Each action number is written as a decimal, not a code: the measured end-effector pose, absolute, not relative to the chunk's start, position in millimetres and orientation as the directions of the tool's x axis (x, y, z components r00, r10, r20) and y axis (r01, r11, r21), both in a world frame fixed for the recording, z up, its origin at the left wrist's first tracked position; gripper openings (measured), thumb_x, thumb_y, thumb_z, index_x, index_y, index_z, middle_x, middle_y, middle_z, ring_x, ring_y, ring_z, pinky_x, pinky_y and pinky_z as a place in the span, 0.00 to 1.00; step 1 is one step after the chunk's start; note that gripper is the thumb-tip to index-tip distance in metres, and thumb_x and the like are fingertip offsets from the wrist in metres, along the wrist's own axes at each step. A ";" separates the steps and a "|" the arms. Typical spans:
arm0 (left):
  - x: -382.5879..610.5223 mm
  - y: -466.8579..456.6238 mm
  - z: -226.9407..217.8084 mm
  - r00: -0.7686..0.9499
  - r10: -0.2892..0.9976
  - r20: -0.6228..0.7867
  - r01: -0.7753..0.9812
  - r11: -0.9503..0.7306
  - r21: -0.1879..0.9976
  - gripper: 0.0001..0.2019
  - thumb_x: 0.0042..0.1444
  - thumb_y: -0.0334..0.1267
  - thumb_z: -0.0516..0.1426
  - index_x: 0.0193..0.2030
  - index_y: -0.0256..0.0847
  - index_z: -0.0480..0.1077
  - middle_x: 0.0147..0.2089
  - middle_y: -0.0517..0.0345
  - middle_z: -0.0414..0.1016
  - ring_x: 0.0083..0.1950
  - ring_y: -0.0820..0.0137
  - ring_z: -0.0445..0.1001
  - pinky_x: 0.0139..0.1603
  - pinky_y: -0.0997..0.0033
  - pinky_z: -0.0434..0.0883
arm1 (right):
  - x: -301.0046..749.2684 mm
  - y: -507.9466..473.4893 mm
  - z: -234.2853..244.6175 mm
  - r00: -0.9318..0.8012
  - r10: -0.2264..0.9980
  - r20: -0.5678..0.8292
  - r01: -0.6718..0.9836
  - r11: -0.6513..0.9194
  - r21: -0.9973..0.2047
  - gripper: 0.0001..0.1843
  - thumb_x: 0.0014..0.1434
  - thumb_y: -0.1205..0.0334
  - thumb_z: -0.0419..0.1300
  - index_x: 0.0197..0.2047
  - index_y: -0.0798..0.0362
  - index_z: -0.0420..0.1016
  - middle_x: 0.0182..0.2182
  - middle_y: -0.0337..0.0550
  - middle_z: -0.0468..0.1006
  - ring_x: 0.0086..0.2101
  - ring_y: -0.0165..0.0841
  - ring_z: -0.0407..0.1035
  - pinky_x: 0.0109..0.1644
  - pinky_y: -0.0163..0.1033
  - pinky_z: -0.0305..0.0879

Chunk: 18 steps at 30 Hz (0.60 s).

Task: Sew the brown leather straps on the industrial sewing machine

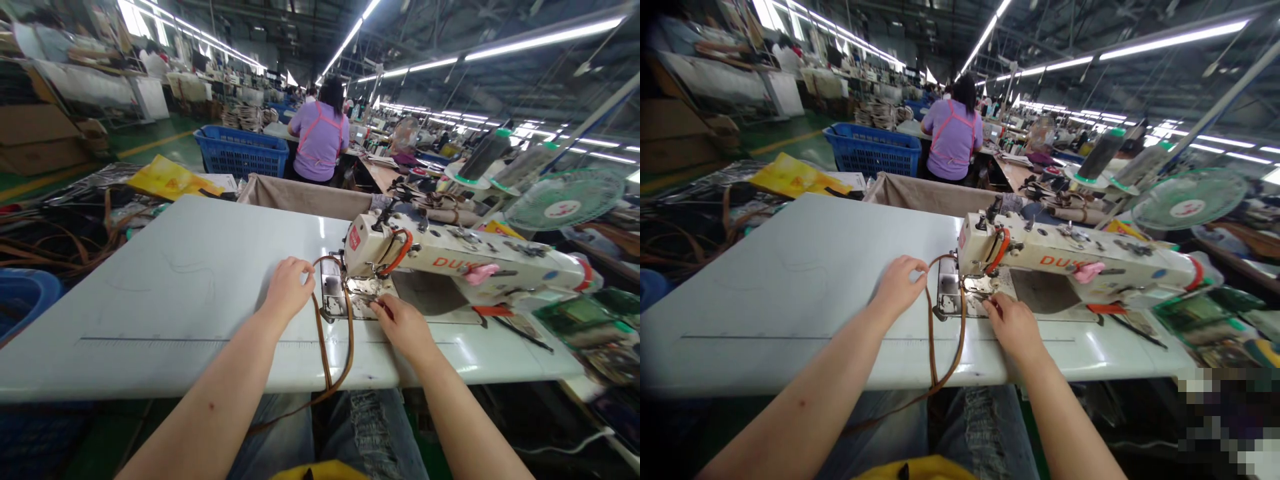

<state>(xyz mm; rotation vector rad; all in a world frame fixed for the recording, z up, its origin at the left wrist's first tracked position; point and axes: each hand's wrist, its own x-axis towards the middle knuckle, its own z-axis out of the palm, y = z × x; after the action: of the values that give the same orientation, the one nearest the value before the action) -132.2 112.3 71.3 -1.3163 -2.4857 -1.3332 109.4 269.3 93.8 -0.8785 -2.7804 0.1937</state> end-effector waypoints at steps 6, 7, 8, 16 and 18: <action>-126.1 105.6 74.0 -0.619 0.648 0.444 0.704 0.208 0.679 0.07 0.59 0.30 0.60 0.41 0.45 0.78 0.43 0.56 0.79 0.51 0.60 0.76 0.60 0.56 0.72 | 147.6 264.4 65.1 -0.630 0.670 0.394 0.657 0.729 -0.191 0.22 0.75 0.47 0.46 0.48 0.54 0.75 0.40 0.54 0.81 0.42 0.47 0.74 0.46 0.46 0.64; -124.1 103.9 74.9 -0.615 0.640 0.460 0.710 0.196 0.677 0.07 0.59 0.30 0.60 0.41 0.45 0.78 0.43 0.56 0.79 0.51 0.60 0.76 0.59 0.56 0.72 | 150.0 261.3 62.3 -0.610 0.660 0.438 0.670 0.725 -0.160 0.22 0.75 0.48 0.47 0.49 0.55 0.75 0.42 0.56 0.80 0.44 0.49 0.74 0.48 0.48 0.64; -121.5 102.6 76.5 -0.611 0.631 0.478 0.716 0.183 0.674 0.07 0.60 0.30 0.59 0.42 0.44 0.77 0.43 0.55 0.79 0.51 0.60 0.76 0.59 0.57 0.72 | 151.5 258.1 60.3 -0.589 0.646 0.485 0.680 0.721 -0.134 0.22 0.75 0.49 0.47 0.51 0.55 0.75 0.43 0.57 0.80 0.46 0.50 0.72 0.50 0.50 0.63; -72.2 117.8 124.2 -0.480 0.511 0.713 0.820 -0.026 0.571 0.09 0.66 0.35 0.58 0.48 0.47 0.78 0.46 0.54 0.79 0.51 0.59 0.76 0.57 0.57 0.73 | 154.3 252.5 55.3 -0.522 0.602 0.604 0.645 0.742 -0.183 0.10 0.72 0.61 0.52 0.48 0.53 0.73 0.42 0.51 0.77 0.44 0.46 0.69 0.52 0.49 0.60; -59.6 126.6 138.4 -0.412 0.522 0.747 0.856 -0.058 0.514 0.11 0.68 0.36 0.57 0.53 0.48 0.78 0.46 0.53 0.78 0.51 0.59 0.75 0.57 0.57 0.72 | 155.7 251.2 53.1 -0.498 0.615 0.611 0.639 0.737 -0.220 0.08 0.71 0.65 0.52 0.46 0.53 0.73 0.40 0.50 0.75 0.44 0.45 0.68 0.51 0.48 0.59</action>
<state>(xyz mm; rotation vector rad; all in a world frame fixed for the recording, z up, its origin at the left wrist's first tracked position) -59.6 126.6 138.4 -1.4743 -1.9010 -1.4598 155.7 251.2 53.1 -0.9404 -2.2459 -0.0457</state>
